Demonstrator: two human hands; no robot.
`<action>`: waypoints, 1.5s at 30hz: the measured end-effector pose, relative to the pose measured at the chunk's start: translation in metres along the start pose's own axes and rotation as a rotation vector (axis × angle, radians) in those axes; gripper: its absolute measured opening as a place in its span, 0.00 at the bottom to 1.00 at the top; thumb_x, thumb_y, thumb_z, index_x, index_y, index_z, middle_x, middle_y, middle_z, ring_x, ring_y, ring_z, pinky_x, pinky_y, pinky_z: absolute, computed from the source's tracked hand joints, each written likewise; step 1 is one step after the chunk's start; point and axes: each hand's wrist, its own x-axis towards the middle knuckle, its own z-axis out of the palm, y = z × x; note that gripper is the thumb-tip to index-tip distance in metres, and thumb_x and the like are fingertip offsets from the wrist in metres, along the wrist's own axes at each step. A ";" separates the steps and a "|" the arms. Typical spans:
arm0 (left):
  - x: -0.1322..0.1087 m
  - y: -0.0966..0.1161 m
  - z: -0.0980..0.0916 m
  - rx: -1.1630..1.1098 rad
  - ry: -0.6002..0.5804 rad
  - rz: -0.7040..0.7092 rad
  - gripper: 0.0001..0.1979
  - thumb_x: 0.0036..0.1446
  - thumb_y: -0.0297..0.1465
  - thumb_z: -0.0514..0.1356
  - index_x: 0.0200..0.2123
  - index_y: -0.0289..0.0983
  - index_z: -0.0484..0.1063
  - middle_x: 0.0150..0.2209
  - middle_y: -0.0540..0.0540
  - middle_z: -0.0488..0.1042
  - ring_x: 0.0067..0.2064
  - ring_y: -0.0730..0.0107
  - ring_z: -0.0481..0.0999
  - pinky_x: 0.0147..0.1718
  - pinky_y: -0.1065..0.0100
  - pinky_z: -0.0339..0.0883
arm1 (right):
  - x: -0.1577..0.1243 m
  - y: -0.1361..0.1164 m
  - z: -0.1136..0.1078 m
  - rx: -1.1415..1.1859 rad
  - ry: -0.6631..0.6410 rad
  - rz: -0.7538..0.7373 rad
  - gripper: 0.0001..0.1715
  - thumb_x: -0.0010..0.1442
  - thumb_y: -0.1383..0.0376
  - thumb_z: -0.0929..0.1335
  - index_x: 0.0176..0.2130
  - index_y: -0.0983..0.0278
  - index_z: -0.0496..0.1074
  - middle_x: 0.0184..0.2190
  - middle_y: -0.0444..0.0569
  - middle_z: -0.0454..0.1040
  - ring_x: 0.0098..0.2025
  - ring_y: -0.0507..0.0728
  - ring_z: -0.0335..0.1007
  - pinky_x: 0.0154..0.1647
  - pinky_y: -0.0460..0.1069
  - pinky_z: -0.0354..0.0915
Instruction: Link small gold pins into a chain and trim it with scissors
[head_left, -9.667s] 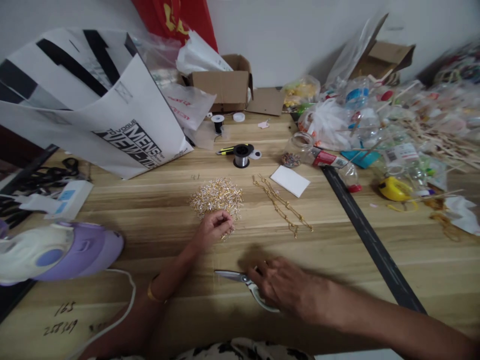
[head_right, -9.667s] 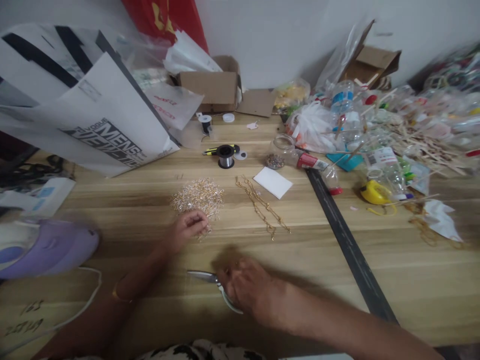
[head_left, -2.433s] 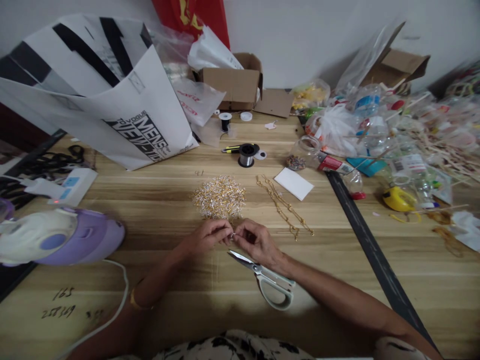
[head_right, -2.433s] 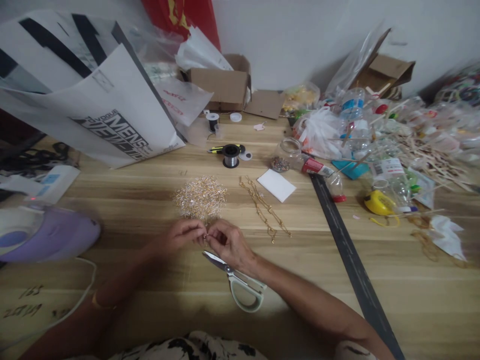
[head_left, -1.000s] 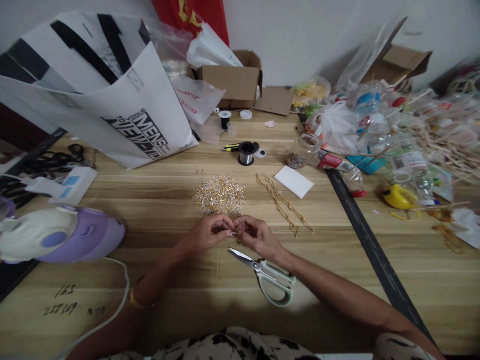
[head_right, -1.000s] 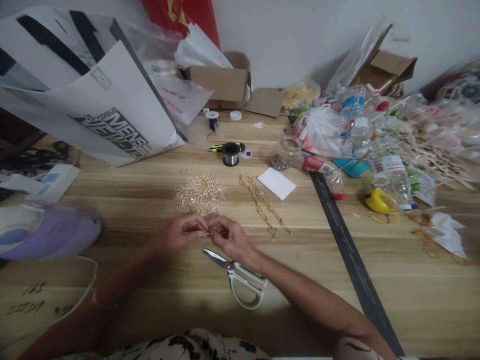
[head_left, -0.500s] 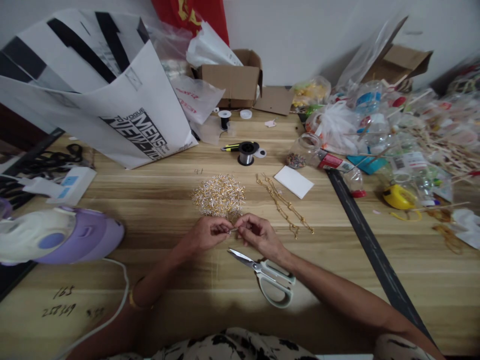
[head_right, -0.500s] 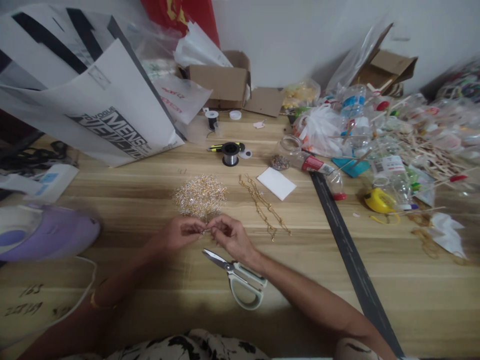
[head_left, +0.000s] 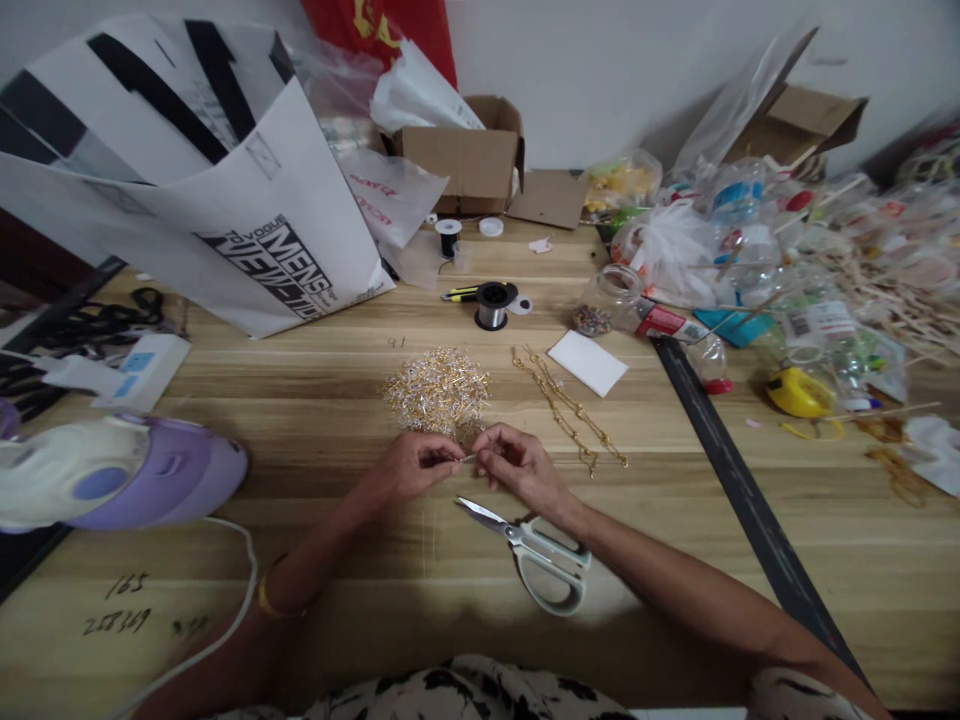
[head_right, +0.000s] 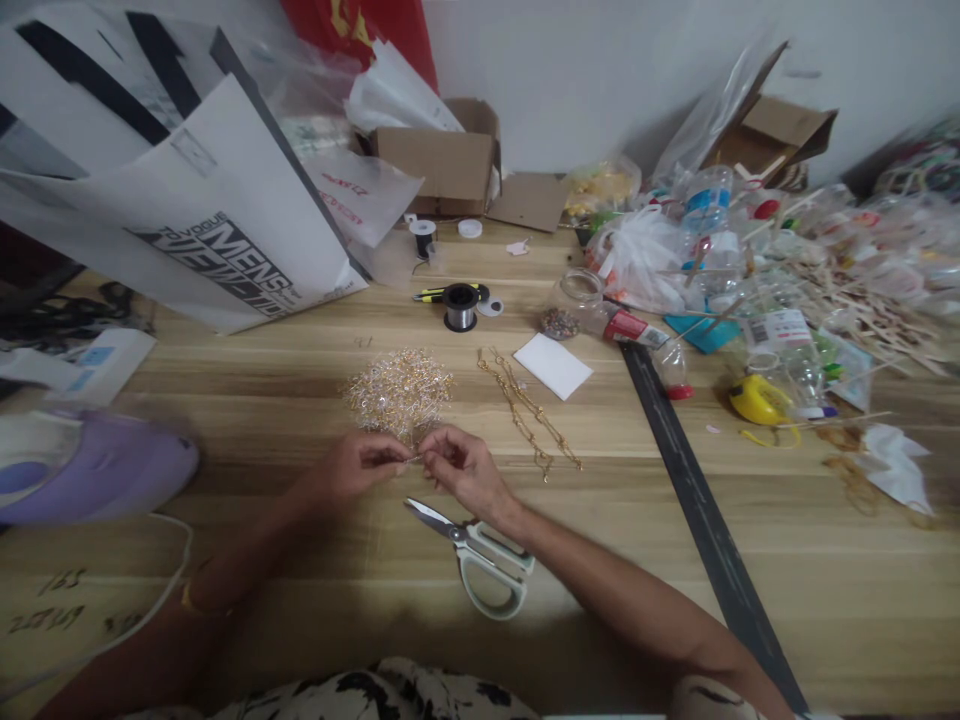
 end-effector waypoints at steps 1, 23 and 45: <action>0.000 0.000 0.000 0.003 0.001 -0.006 0.10 0.49 0.32 0.59 0.32 0.33 0.75 0.29 0.46 0.77 0.31 0.69 0.74 0.32 0.70 0.66 | 0.000 0.001 -0.001 -0.008 -0.004 0.013 0.17 0.54 0.53 0.69 0.33 0.65 0.68 0.22 0.42 0.68 0.20 0.47 0.61 0.20 0.42 0.63; 0.000 -0.002 -0.006 -0.018 -0.013 0.031 0.11 0.50 0.36 0.61 0.31 0.33 0.75 0.30 0.47 0.76 0.35 0.68 0.72 0.37 0.70 0.63 | 0.000 0.007 -0.002 -0.144 -0.128 -0.006 0.13 0.57 0.58 0.67 0.35 0.66 0.66 0.25 0.42 0.65 0.24 0.48 0.59 0.23 0.43 0.56; 0.001 -0.004 0.002 -0.268 0.141 -0.003 0.08 0.45 0.33 0.64 0.24 0.33 0.73 0.23 0.49 0.74 0.27 0.74 0.70 0.28 0.73 0.63 | -0.101 -0.030 -0.017 -1.609 -0.378 -0.110 0.35 0.52 0.75 0.67 0.58 0.62 0.58 0.41 0.54 0.73 0.37 0.61 0.71 0.26 0.49 0.63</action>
